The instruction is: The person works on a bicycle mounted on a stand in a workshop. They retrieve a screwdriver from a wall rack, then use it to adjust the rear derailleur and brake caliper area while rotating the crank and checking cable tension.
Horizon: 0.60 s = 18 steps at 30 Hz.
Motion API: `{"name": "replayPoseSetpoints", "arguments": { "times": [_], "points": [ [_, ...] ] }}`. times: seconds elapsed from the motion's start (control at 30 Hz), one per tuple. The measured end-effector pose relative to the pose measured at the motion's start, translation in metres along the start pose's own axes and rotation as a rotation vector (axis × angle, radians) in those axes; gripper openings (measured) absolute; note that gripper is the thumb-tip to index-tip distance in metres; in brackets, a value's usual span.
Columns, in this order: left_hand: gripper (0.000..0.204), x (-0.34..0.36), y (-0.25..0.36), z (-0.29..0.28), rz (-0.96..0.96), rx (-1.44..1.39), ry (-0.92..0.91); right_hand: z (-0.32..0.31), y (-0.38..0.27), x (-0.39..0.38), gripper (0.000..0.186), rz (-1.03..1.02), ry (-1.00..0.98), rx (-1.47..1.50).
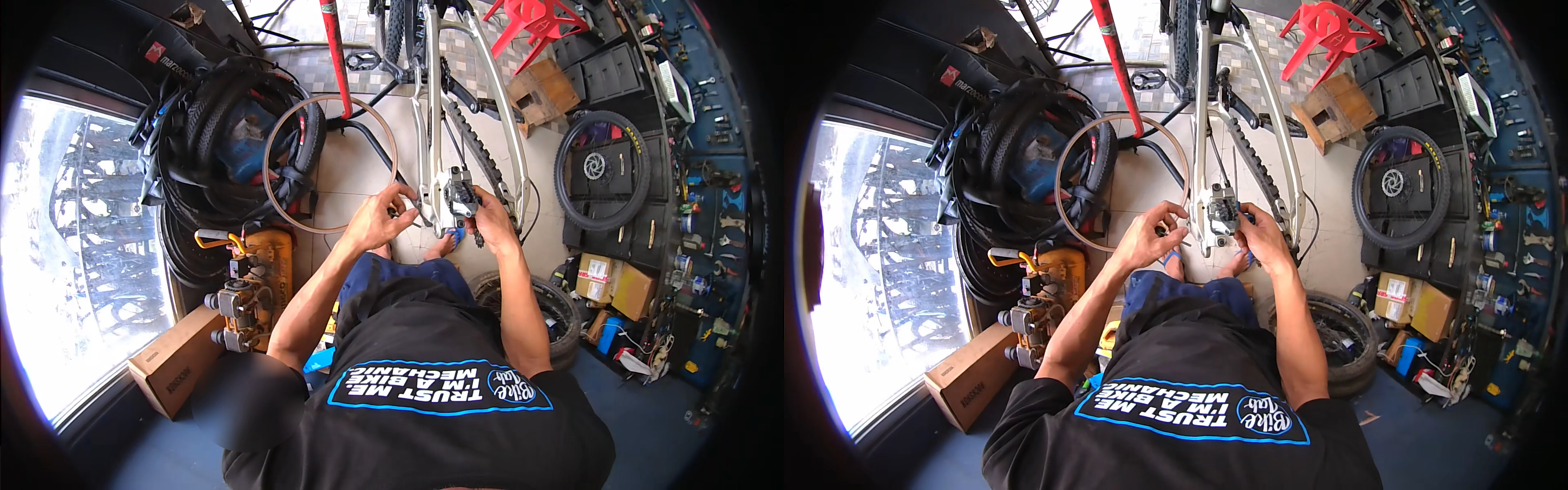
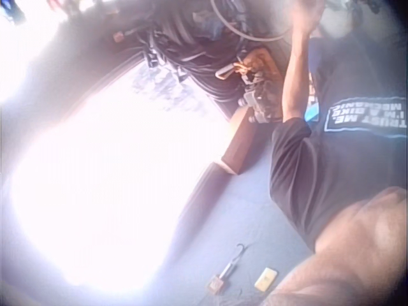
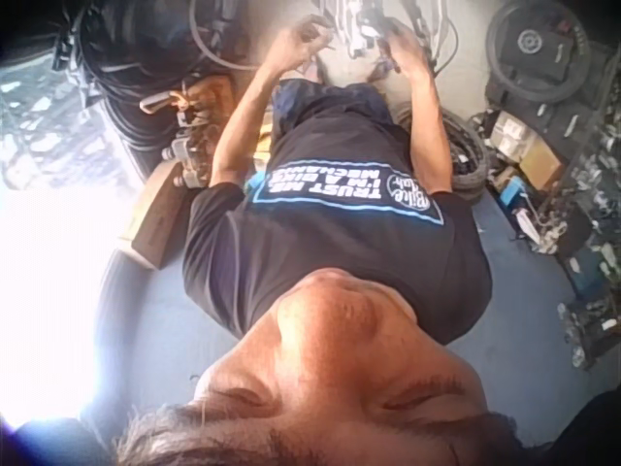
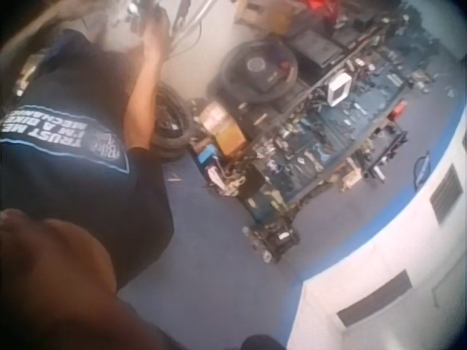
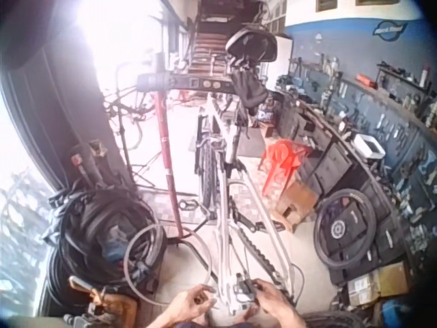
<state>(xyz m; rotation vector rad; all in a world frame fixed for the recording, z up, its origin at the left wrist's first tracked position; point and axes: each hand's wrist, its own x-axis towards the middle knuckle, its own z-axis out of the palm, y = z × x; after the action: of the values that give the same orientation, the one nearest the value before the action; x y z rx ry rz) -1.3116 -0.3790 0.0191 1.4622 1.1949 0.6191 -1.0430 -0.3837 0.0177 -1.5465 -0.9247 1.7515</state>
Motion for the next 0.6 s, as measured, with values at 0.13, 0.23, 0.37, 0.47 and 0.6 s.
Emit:
{"name": "replayPoseSetpoints", "arguments": {
  "times": [0.13,0.23,0.37,0.47,0.6],
  "points": [
    [0.026,0.011,-0.004,0.005,0.089,0.08,0.054,-0.003,-0.004,0.006,0.021,-0.013,0.003,-0.037],
    [0.023,0.015,-0.01,0.009,0.177,0.102,0.098,-0.002,-0.002,0.01,0.023,-0.017,0.035,-0.062],
    [0.021,0.015,-0.01,0.013,0.233,0.143,0.12,0.001,-0.001,0.008,0.026,-0.029,0.067,-0.068],
    [0.025,0.015,-0.005,0.009,0.148,0.091,0.068,-0.002,0.003,0.008,0.027,-0.055,0.07,-0.076],
    [0.033,0.018,-0.008,0.008,0.077,0.097,0.008,0.002,0.0,0.007,0.025,-0.053,0.089,-0.089]
  ]
}}
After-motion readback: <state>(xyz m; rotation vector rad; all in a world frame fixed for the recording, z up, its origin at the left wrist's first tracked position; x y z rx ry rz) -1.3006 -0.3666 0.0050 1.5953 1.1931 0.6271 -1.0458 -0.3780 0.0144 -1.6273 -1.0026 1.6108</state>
